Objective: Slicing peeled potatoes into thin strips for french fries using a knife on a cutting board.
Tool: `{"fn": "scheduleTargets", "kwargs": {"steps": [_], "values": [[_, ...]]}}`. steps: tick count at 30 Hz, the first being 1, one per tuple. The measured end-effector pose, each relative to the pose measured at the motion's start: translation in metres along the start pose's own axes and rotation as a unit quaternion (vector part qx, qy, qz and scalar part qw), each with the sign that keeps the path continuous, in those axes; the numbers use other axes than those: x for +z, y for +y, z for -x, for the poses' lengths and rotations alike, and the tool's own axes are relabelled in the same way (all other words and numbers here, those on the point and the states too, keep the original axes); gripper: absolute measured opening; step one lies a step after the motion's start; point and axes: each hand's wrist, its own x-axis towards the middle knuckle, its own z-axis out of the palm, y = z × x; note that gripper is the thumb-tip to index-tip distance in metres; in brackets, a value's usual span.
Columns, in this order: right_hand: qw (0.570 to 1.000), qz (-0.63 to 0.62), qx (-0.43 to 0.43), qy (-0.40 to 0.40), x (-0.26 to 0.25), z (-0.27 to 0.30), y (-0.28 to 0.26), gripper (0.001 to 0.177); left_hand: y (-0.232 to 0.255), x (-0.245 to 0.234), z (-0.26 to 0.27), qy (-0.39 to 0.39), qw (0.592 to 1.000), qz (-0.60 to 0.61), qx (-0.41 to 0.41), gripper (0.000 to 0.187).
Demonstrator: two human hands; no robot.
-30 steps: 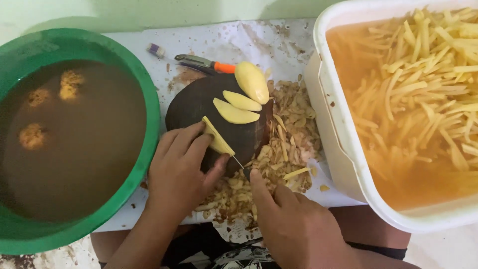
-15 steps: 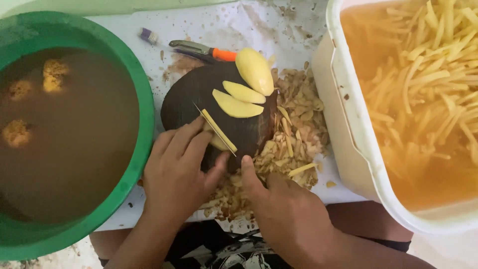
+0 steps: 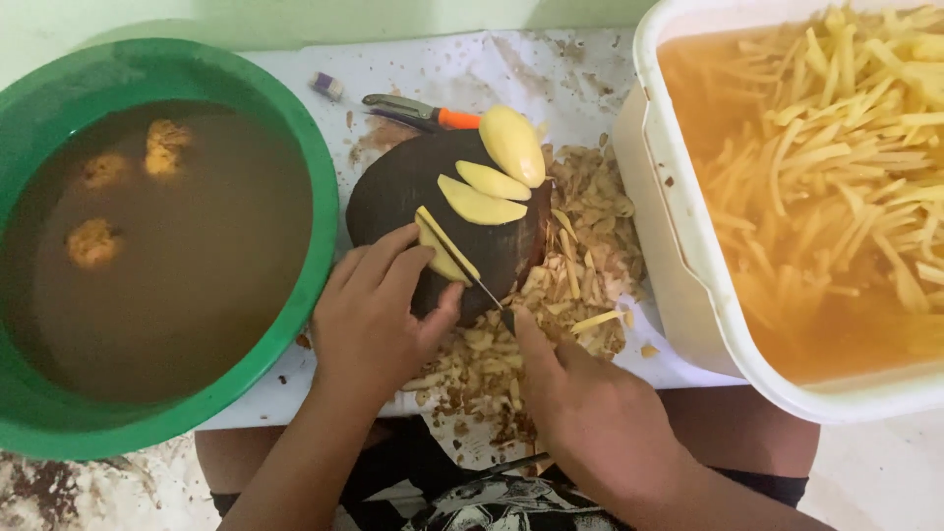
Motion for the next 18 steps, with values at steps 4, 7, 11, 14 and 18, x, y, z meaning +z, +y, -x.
{"fn": "scheduleTargets", "kwargs": {"steps": [4,7,11,14,18], "values": [[0.998,-0.011,0.009,0.066,0.003,-0.002,0.001,0.064,0.001,0.0,-0.001,0.016,1.0,-0.003,-0.004,0.036],[0.998,0.006,0.012,0.055,0.003,0.002,0.002,0.065,0.002,0.0,0.001,0.014,1.0,-0.008,-0.006,0.036],[0.998,-0.029,0.0,0.06,-0.009,0.002,-0.004,0.062,0.0,0.0,-0.001,0.004,1.0,-0.01,-0.003,0.036],[0.997,-0.027,-0.004,0.067,-0.014,0.003,-0.009,0.06,0.0,0.002,0.001,0.001,1.0,-0.012,-0.007,0.038],[0.997,-0.023,-0.012,0.071,-0.014,0.004,-0.009,0.063,-0.002,0.004,0.003,0.002,1.0,-0.017,-0.008,0.039]]}}
